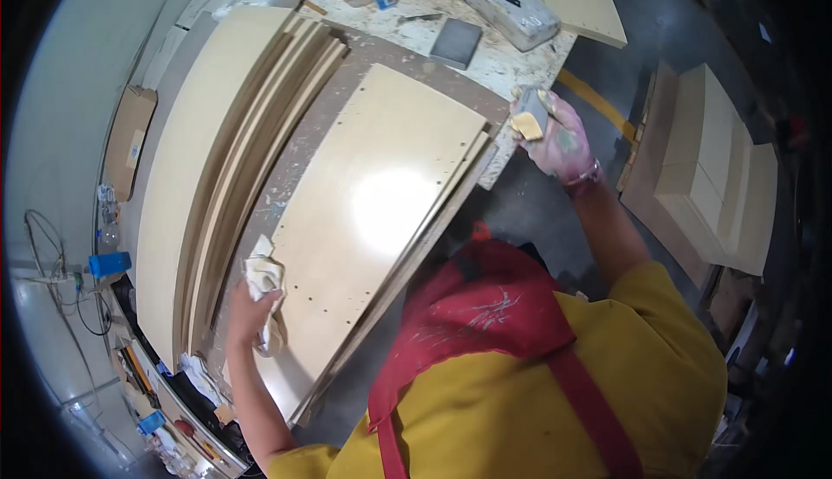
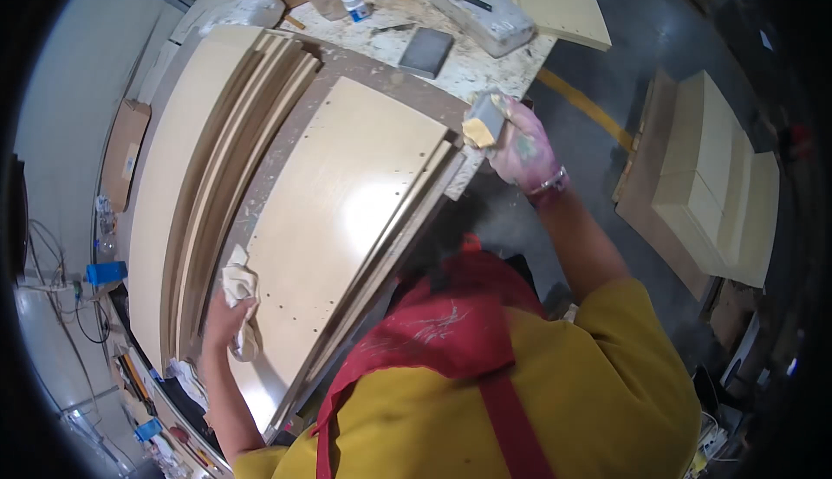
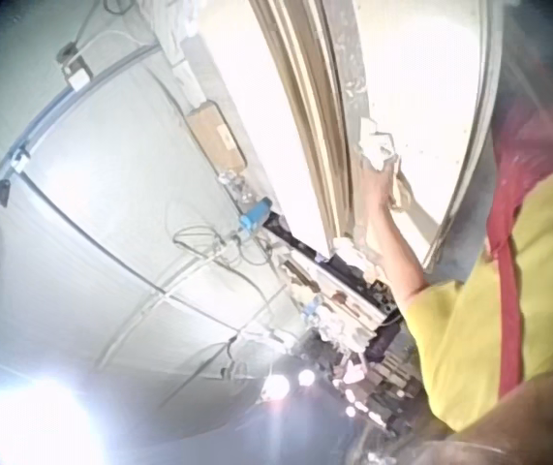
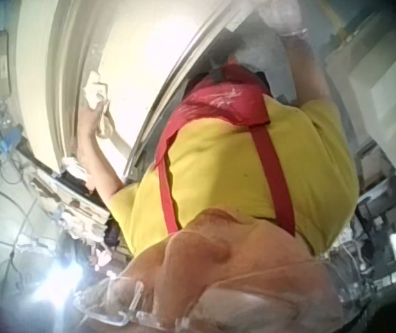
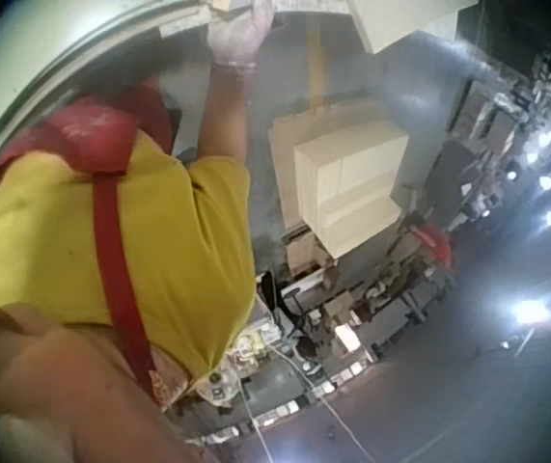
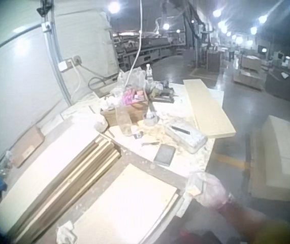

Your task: The person sands a light-colored wooden board using a sanding block held in the right hand while wearing a pink glove. They repeatedly wipe the surface with a white cloth held in the left hand to remove dust. The person works on a single board throughout the clip, alternating between sanding and wiping motions.

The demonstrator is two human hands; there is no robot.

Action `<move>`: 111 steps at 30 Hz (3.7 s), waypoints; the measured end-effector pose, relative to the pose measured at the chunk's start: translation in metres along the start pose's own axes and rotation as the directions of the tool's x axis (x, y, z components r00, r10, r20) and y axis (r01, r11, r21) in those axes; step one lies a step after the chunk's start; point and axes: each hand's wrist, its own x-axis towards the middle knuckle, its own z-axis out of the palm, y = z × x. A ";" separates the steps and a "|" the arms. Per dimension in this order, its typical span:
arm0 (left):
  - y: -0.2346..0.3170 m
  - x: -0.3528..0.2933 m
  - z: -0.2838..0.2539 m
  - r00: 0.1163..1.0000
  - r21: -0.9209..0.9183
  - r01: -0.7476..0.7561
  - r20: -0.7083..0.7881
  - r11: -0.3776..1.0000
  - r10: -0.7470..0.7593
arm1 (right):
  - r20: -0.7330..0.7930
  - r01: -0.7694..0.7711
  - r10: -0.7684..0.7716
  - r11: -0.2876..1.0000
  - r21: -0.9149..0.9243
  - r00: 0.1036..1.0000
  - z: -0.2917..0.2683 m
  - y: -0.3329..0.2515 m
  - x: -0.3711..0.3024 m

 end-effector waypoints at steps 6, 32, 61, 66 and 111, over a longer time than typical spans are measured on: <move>0.011 0.008 -0.009 0.988 0.086 -0.086 -0.120 0.993 0.096 | 0.005 0.051 -0.051 0.999 0.012 0.999 0.043 0.029 0.069; -0.076 -0.007 -0.033 0.992 0.000 -0.105 -0.068 0.994 0.105 | -0.039 0.060 -0.062 0.996 -0.069 0.997 0.036 0.065 0.113; -0.045 -0.045 -0.078 0.842 -0.871 -0.098 -0.330 0.481 -0.426 | 0.016 -0.120 0.121 0.992 -0.033 0.993 0.120 0.095 0.068; -0.048 0.014 -0.070 0.973 -0.958 -0.162 -0.114 -0.236 -0.201 | 0.001 -0.229 0.231 0.967 -0.111 0.973 0.138 0.136 0.043; 0.066 -0.167 0.134 0.962 -0.758 -0.098 0.095 -0.645 -0.258 | 0.511 -0.410 0.475 0.879 -0.242 0.716 0.115 0.132 0.070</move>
